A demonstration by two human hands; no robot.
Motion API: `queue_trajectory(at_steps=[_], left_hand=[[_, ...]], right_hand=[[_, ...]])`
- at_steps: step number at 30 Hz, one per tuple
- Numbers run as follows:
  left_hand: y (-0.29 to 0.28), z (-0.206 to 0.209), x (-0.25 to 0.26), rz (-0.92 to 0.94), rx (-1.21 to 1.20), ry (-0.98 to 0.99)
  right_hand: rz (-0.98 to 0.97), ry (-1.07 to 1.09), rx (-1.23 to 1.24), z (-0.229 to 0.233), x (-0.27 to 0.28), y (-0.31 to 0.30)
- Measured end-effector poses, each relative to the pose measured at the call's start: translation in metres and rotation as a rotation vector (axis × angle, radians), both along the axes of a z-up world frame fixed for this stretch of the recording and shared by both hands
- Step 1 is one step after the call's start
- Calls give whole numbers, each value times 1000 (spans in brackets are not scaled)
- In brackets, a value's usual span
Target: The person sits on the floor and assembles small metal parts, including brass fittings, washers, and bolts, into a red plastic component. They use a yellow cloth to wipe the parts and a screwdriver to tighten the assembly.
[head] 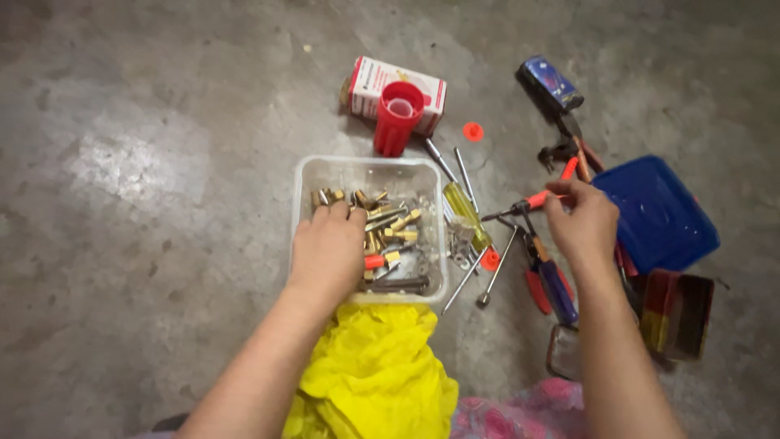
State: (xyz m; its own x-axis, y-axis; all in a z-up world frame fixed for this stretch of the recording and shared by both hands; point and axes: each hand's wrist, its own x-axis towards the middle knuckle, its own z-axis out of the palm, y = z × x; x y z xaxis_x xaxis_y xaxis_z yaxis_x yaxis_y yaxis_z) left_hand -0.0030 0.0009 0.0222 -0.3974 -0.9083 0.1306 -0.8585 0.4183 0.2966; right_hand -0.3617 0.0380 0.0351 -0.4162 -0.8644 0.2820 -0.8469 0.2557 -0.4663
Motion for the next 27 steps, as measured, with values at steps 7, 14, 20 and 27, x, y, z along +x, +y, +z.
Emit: queue_trajectory(at_steps=[7, 14, 20, 27], left_hand=[[-4, 28, -5, 11, -9, 199], [-7, 46, -7, 36, -53, 372], [-3, 57, -9, 99, -34, 577], [-2, 68, -7, 106, -15, 633]], right_hand=[[-322, 191, 356, -46, -89, -90], [-567, 181, 520, -76, -118, -119], [-503, 48, -433, -84, -123, -133], [13, 220, 57, -91, -25, -196]])
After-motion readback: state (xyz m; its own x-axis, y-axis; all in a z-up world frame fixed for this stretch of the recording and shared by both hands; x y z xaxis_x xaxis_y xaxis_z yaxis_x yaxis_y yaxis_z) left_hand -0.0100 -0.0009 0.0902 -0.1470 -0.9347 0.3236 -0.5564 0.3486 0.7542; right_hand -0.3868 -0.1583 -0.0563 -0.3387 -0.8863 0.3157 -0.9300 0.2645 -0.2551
